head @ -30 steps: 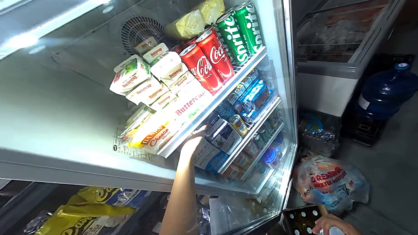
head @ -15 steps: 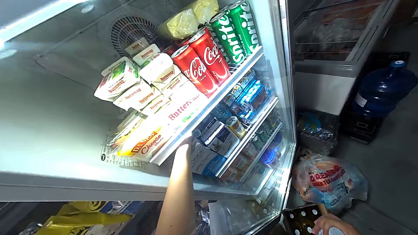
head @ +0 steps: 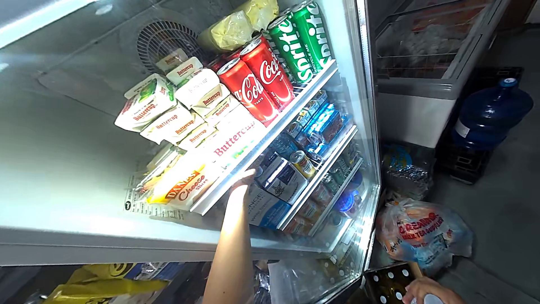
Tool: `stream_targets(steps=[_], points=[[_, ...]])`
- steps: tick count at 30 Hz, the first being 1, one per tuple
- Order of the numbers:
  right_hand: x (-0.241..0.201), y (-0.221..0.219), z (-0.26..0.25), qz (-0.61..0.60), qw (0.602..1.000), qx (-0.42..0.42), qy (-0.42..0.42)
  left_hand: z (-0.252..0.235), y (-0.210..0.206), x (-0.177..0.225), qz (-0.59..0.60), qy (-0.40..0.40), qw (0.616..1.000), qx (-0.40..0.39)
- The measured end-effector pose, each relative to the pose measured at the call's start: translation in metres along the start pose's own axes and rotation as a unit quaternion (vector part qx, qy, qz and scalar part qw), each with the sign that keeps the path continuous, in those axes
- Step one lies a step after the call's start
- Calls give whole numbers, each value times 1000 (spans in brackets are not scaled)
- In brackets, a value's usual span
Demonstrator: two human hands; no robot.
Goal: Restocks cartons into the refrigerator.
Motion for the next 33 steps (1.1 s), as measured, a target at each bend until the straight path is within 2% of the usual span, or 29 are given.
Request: stream_targets(steps=[3, 6, 11, 14, 18, 23, 29, 33], points=[[5, -1, 2, 3, 1000, 2, 9, 23, 14, 4, -53, 26, 998, -24], [6, 0, 2, 8, 1000, -3, 6, 32, 21, -15, -121, 44, 991, -22], [1, -1, 2, 6, 1000, -2, 7, 30, 25, -29, -89, 42, 993, 73], [5, -1, 4, 7, 1000, -2, 8, 33, 25, -32, -84, 42, 991, 95], [6, -1, 4, 19, 1000, -2, 4, 41, 25, -28, -125, 53, 989, 57], [6, 0, 3, 19, 1000, -12, 7, 50, 25, -19, -80, 79, 991, 66], [7, 0, 3, 8, 1000, -11, -2, 51, 23, -15, -204, 58, 977, 23], [12, 0, 3, 10, 1000, -10, 10, 57, 26, -8, -189, 91, 978, 23]])
Point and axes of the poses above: each hand's wrist, its own z-axis away from the middle knuckle, its own y-axis out of the back of the hand, x = y × z, the point moved 3 cm from there along -z, towards the middle knuckle, and after that the axes turned 3 degrees about y, right-handed, at the moved point
